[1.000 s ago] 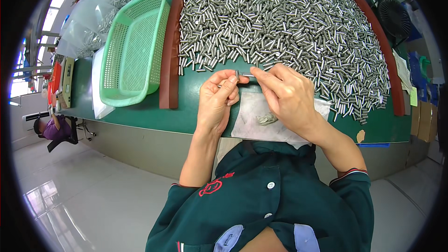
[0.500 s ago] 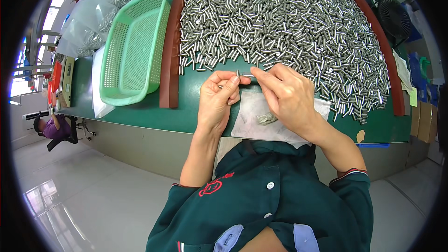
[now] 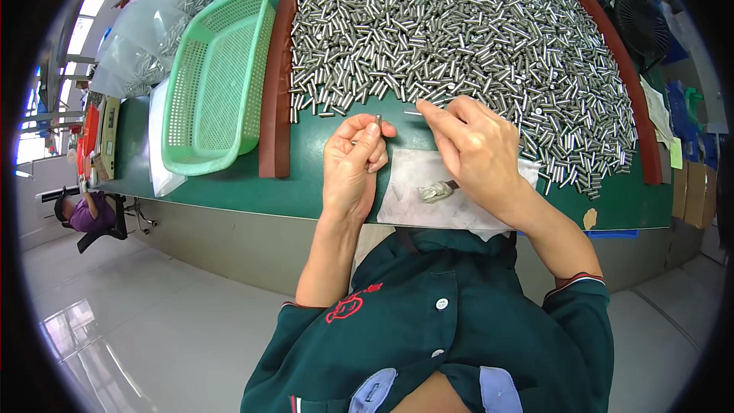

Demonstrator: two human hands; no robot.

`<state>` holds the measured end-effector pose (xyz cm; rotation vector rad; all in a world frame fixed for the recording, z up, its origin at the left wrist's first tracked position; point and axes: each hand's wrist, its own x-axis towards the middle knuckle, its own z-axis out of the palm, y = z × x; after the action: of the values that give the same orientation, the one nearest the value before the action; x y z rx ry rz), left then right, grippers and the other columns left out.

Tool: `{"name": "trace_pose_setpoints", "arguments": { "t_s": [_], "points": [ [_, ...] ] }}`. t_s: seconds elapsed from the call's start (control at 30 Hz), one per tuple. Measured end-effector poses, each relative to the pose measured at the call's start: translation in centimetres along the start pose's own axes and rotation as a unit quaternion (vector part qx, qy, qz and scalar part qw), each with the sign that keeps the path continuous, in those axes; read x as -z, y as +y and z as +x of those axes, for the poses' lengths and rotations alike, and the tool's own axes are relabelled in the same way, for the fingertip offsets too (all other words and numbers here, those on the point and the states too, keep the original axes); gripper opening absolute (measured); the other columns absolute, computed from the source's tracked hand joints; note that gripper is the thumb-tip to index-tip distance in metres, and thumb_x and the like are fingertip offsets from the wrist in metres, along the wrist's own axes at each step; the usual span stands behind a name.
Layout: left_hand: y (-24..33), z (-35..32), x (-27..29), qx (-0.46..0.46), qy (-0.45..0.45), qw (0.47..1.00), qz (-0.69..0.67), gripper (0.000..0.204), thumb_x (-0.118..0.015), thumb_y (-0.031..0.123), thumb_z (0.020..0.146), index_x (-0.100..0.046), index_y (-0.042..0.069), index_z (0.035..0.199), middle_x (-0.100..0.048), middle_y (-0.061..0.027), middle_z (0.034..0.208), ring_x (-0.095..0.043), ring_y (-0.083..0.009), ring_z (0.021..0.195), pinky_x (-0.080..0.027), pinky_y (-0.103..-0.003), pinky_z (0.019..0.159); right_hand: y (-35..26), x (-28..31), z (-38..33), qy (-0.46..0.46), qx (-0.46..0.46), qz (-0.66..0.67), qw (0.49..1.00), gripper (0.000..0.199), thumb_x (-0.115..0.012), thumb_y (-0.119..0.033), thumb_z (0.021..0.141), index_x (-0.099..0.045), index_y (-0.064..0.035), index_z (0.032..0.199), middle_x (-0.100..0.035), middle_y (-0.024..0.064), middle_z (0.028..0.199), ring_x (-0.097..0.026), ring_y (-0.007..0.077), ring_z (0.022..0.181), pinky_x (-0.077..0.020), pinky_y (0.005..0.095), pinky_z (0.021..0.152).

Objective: Inspecting and cleaning small metal cylindrical components using a hand tool.

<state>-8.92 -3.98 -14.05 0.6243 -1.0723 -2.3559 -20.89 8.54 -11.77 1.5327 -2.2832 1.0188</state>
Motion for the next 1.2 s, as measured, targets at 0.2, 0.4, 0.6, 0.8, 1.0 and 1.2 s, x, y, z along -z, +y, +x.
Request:
{"name": "trace_pose_setpoints", "arguments": {
  "t_s": [0.2,0.4,0.6,0.8,1.0,1.2],
  "points": [
    [0.57,0.07,0.39,0.043,0.000,0.999,0.002,0.014,-0.051,0.007,0.090,-0.055,0.000,0.102,-0.062,-0.0159,0.087,-0.032,-0.0044,0.050,-0.030,-0.017,0.045,-0.58,-0.32,0.18,0.009,0.011,0.034,0.999,0.025,-0.066,-0.006,0.071,-0.067,-0.0100,0.096,-0.050,0.0034,0.065,-0.055,0.0178,0.058,-0.0427,0.0310,0.046],
    [0.61,0.13,0.37,0.052,-0.004,0.999,0.007,0.013,-0.052,0.009,0.090,-0.055,0.001,0.099,-0.063,-0.0171,0.088,-0.034,-0.0049,0.050,-0.031,-0.018,0.045,-0.60,-0.44,0.12,0.004,0.008,0.054,0.998,0.024,-0.066,-0.006,0.071,-0.068,-0.0096,0.095,-0.051,0.0033,0.064,-0.055,0.0180,0.058,-0.0430,0.0306,0.047],
    [0.66,0.21,0.48,0.053,-0.020,0.998,0.029,0.013,-0.053,0.011,0.090,-0.054,0.001,0.099,-0.064,-0.0183,0.089,-0.038,-0.0051,0.051,-0.033,-0.018,0.046,-0.65,-0.47,0.04,0.002,0.008,0.055,0.998,0.023,-0.065,-0.007,0.072,-0.068,-0.0095,0.094,-0.051,0.0034,0.064,-0.055,0.0182,0.058,-0.0434,0.0306,0.047],
    [0.60,0.20,0.48,0.058,-0.024,0.998,0.026,0.011,-0.050,0.012,0.092,-0.055,0.003,0.096,-0.063,-0.0168,0.088,-0.038,-0.0047,0.052,-0.031,-0.017,0.044,-0.61,-0.49,0.01,-0.007,0.003,0.051,0.999,0.023,-0.065,-0.007,0.072,-0.068,-0.0092,0.095,-0.051,0.0036,0.065,-0.055,0.0186,0.058,-0.0436,0.0308,0.048],
    [0.64,0.27,0.55,0.058,-0.034,0.997,0.025,0.011,-0.048,0.013,0.093,-0.054,0.003,0.095,-0.063,-0.0174,0.087,-0.038,-0.0050,0.051,-0.031,-0.017,0.044,-0.59,-0.52,0.05,-0.003,0.009,0.055,0.998,0.023,-0.065,-0.007,0.071,-0.068,-0.0091,0.095,-0.051,0.0038,0.064,-0.055,0.0185,0.058,-0.0433,0.0311,0.047],
    [0.65,0.33,0.60,0.064,-0.036,0.997,0.022,0.012,-0.047,0.014,0.093,-0.053,0.003,0.094,-0.063,-0.0173,0.086,-0.037,-0.0053,0.051,-0.030,-0.018,0.044,-0.63,-0.64,0.04,-0.002,0.010,0.059,0.998,0.023,-0.066,-0.007,0.071,-0.068,-0.0092,0.094,-0.051,0.0038,0.063,-0.055,0.0187,0.058,-0.0432,0.0312,0.047]
  ]
}}
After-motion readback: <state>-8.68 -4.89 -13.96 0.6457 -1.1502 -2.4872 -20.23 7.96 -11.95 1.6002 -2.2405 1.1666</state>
